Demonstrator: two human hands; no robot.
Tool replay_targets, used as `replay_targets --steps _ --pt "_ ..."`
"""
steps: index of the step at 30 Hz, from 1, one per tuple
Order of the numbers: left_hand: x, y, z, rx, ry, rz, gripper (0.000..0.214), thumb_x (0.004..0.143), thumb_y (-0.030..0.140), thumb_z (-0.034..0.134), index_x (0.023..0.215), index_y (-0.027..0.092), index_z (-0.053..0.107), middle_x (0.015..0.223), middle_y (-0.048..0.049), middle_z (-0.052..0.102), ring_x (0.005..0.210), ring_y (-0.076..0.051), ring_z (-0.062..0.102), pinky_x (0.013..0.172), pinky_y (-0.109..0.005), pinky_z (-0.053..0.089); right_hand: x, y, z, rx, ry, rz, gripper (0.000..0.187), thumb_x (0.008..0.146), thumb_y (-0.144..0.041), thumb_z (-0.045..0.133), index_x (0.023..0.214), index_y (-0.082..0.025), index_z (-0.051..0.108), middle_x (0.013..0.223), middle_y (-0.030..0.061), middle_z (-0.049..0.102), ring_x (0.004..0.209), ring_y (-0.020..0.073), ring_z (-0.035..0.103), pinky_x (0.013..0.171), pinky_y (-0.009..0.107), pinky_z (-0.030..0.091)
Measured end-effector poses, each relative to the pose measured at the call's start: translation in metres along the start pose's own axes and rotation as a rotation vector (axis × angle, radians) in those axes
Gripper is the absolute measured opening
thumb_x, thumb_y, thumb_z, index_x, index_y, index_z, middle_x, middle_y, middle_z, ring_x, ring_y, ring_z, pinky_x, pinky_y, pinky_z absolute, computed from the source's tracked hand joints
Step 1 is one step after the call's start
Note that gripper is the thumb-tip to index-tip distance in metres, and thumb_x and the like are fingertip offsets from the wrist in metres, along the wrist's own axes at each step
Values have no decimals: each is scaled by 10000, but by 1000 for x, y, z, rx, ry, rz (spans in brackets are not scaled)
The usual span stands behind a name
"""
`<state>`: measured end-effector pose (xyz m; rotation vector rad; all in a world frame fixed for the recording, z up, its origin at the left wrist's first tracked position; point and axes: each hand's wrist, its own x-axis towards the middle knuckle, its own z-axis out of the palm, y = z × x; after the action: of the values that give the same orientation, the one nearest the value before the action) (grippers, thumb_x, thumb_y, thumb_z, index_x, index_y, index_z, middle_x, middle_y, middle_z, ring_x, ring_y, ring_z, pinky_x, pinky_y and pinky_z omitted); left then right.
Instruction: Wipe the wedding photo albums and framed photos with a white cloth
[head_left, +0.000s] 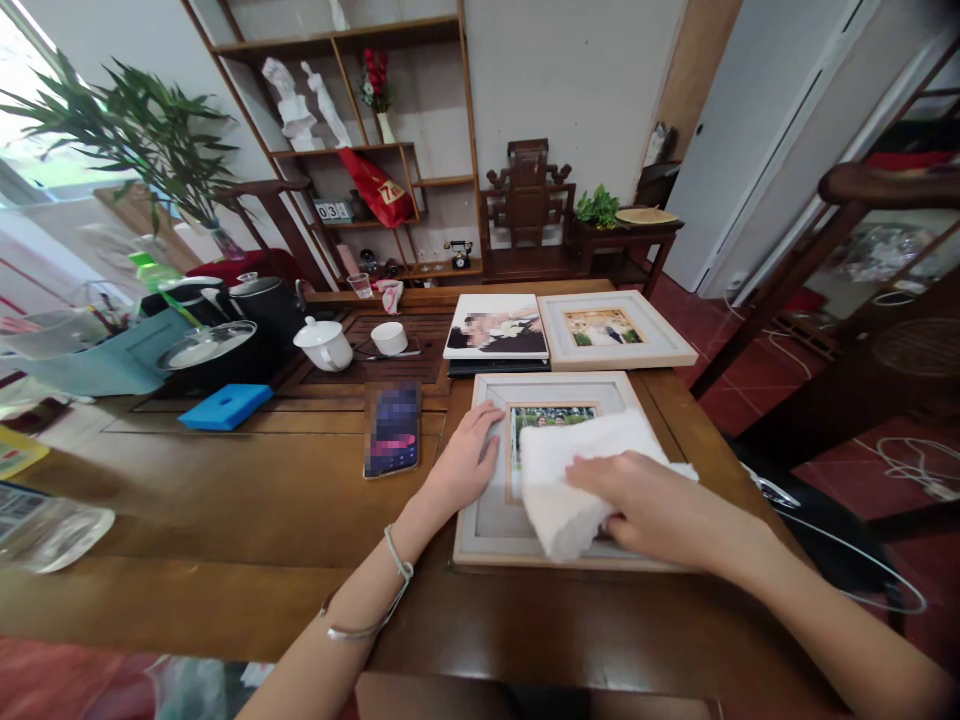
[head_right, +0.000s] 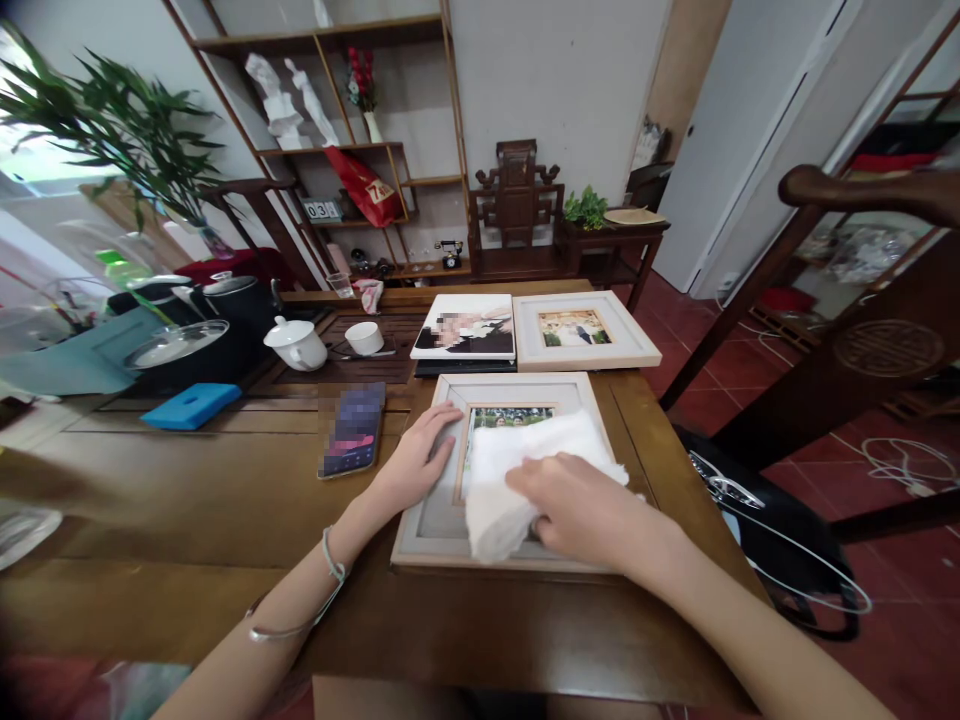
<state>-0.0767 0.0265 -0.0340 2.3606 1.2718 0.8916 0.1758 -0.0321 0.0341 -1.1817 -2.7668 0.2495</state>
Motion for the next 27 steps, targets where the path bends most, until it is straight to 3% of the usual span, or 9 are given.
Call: replay_targets --steps 4,8,12,16,19,22,25,27 --pt "1 1 -2 6 -5 8 339 922 136 429 1246 133 531 1348 -182 531 1349 -287 444 1131 -517 360 9 10 8 -56 108 4 590 684 33 485 1200 -204 647 1242 93 670 1148 248 614 976 415 472" --pt "1 1 -3 -2 -16 15 334 928 148 434 1247 149 529 1344 -172 538 1351 -283 446 1126 -520 364 22 50 17 -269 284 159 647 692 71 426 1274 -145 609 1353 132 592 1309 303 477 1087 547 342" --pt "1 1 -4 -7 -12 14 329 930 163 440 1246 151 532 1361 -172 533 1360 -282 440 1134 -511 357 24 72 19 -387 381 286 573 745 37 422 1272 -99 598 1350 148 589 1338 342 425 1093 558 316" --pt "1 0 -4 -21 0 8 326 927 162 448 1242 164 531 1353 -163 547 1351 -280 455 1128 -516 364 24 53 18 -429 205 272 468 720 39 461 1129 -74 657 1232 187 644 1241 359 505 1031 505 383" --pt "1 0 -4 -6 -3 11 322 928 162 446 1239 151 530 1360 -174 539 1354 -282 450 1129 -516 362 18 19 10 -352 66 150 375 702 26 491 1007 -83 680 1093 191 682 1082 322 600 937 435 451" --pt "1 1 -4 8 -8 16 328 927 156 443 1243 152 530 1368 -173 531 1360 -280 442 1134 -517 356 8 -10 0 -166 -32 -23 355 678 -28 537 983 -129 686 985 137 705 957 286 641 834 399 494" --pt "1 2 -5 13 -12 10 334 922 146 436 1242 147 534 1372 -173 526 1359 -278 442 1139 -512 351 3 -17 -4 -10 -56 -176 391 671 -62 565 1022 -185 686 955 80 722 902 248 660 803 376 506" --pt "1 3 -5 10 -15 5 335 921 146 436 1240 153 538 1370 -166 529 1357 -274 445 1140 -508 350 5 -7 -1 -11 24 -182 437 682 -39 548 1070 -193 680 1036 80 727 969 241 659 889 396 488"
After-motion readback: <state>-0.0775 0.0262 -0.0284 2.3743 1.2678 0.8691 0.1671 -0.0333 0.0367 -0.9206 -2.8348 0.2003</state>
